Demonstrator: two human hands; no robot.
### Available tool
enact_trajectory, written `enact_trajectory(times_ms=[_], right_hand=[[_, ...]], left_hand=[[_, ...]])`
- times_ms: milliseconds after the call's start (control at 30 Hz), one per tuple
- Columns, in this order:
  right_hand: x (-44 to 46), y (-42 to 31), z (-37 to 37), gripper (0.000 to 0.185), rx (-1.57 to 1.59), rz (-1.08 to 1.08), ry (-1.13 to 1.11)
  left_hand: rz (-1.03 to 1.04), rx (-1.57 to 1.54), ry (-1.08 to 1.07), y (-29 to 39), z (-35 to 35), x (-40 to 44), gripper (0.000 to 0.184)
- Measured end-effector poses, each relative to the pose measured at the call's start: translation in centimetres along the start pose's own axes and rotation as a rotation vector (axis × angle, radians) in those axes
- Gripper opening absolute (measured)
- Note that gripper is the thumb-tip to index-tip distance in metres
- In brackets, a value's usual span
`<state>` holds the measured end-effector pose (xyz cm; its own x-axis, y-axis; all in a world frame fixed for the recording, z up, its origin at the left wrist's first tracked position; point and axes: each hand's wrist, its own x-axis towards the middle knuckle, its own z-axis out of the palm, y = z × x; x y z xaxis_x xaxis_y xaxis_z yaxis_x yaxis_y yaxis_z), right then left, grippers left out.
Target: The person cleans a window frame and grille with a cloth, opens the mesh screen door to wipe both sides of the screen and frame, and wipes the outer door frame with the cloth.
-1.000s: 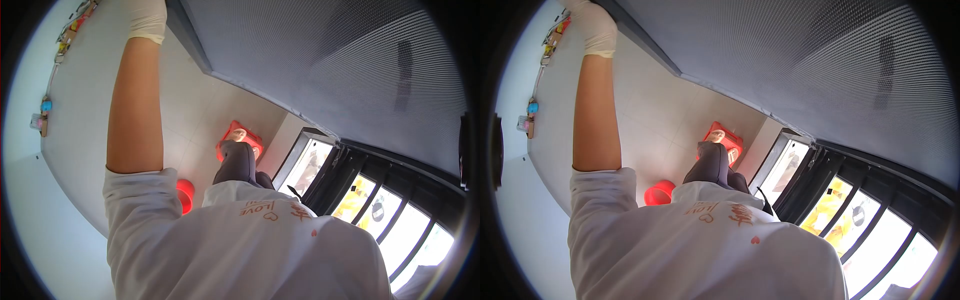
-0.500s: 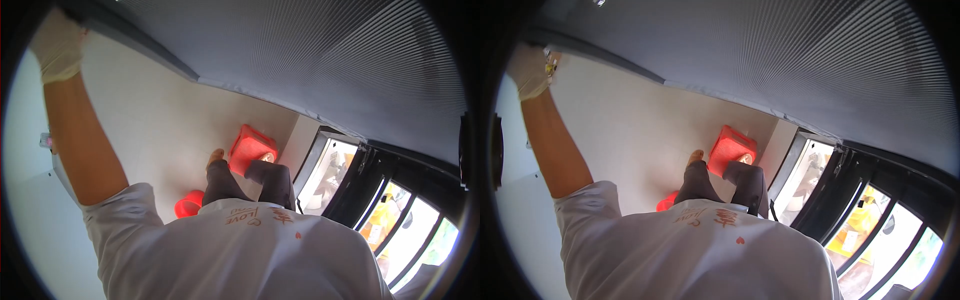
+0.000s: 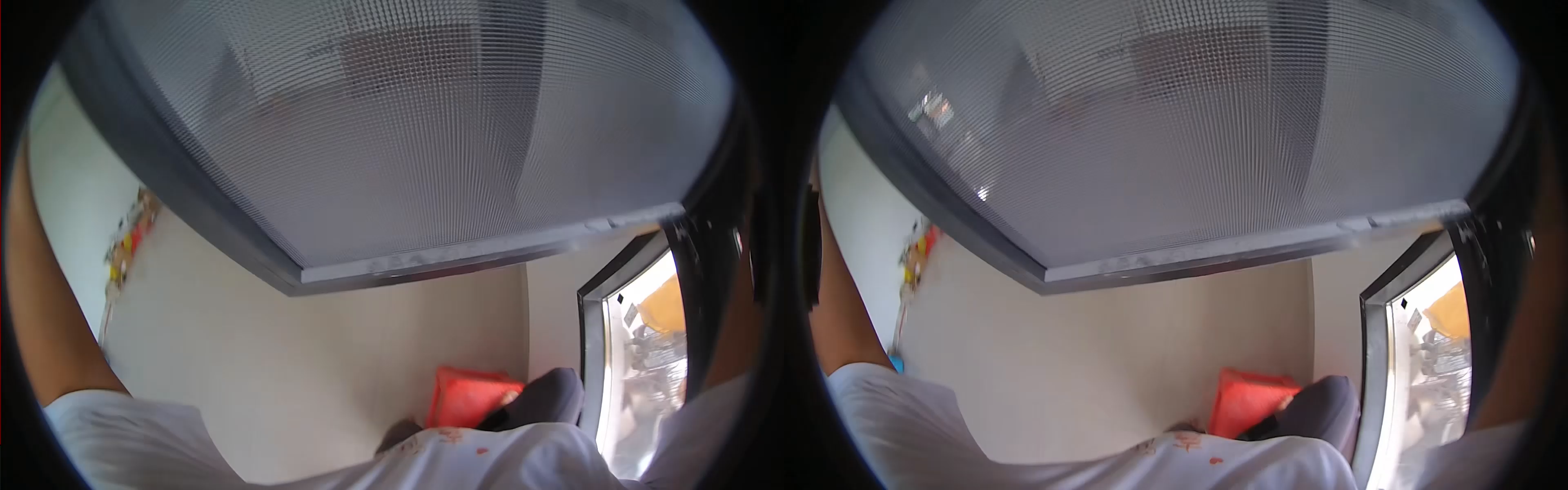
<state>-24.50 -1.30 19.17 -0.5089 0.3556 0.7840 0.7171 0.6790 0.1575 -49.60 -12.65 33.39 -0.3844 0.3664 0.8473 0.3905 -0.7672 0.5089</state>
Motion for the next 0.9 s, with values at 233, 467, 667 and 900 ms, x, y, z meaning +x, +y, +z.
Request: enact_trajectory(times_ms=[233, 467, 667, 900], right_hand=[[-1.4, -6.5, -2.7, 0.065, -0.006, -0.062, 0.099], [-0.3, -5.9, -5.7, 0.065, 0.590, 0.208, 0.160], [13.3, -4.1, -16.4, 0.051, 0.026, 0.327, 0.601], [17.3, -14.5, -11.0, 0.054, -0.139, 0.028, 0.802]], left_hand=[[-0.066, -0.024, -0.259, 3.6, -4.9, 5.1, 0.072], [-0.205, -0.364, -0.406, 0.6, -9.1, 1.1, 0.070], [-0.452, -0.510, -0.397, -5.0, -10.2, -6.3, 0.073], [-0.408, -0.544, -0.259, -6.9, -9.6, -7.4, 0.056]])
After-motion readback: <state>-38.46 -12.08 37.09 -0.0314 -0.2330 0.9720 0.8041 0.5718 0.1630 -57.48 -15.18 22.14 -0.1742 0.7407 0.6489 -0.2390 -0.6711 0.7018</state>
